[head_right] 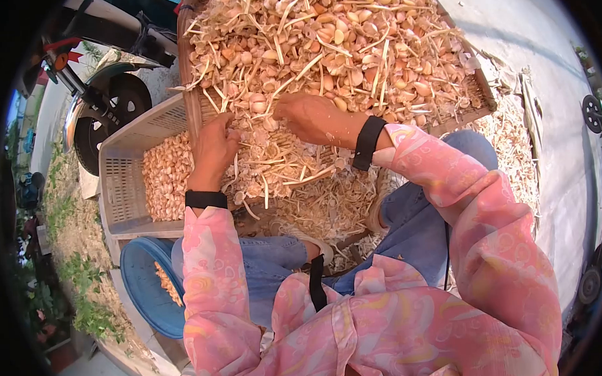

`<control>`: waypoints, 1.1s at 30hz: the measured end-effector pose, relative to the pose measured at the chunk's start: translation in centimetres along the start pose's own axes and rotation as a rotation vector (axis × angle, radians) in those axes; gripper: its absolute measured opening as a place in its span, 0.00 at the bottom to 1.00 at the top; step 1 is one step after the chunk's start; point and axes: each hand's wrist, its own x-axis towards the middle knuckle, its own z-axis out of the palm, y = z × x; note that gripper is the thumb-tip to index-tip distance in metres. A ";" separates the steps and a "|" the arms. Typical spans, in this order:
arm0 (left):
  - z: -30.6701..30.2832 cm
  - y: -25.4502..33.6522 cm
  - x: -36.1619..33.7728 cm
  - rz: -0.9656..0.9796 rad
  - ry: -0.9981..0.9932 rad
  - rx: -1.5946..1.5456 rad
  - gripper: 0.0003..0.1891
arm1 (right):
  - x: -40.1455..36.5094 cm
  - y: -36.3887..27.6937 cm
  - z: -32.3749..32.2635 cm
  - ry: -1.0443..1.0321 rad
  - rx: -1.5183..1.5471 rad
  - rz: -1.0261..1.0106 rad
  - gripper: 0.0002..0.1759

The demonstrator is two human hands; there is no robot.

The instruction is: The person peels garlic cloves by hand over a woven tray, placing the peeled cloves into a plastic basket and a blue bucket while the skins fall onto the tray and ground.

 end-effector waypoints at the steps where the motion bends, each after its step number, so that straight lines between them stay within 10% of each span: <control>1: 0.7 -0.1 0.4 -0.019 -0.077 0.067 0.16 | -0.4 0.1 -0.2 0.002 -0.003 0.011 0.14; 16: 4.6 4.4 0.5 -0.088 0.012 -0.119 0.16 | -1.2 0.6 0.4 0.112 0.459 0.363 0.07; 26: 2.3 7.6 -3.9 -0.243 0.022 -1.194 0.14 | -0.6 -3.0 -0.7 0.077 0.358 0.105 0.11; 33: 0.2 9.0 -6.3 -0.111 0.050 -0.936 0.14 | -1.1 -5.0 -2.0 0.058 0.110 -0.047 0.15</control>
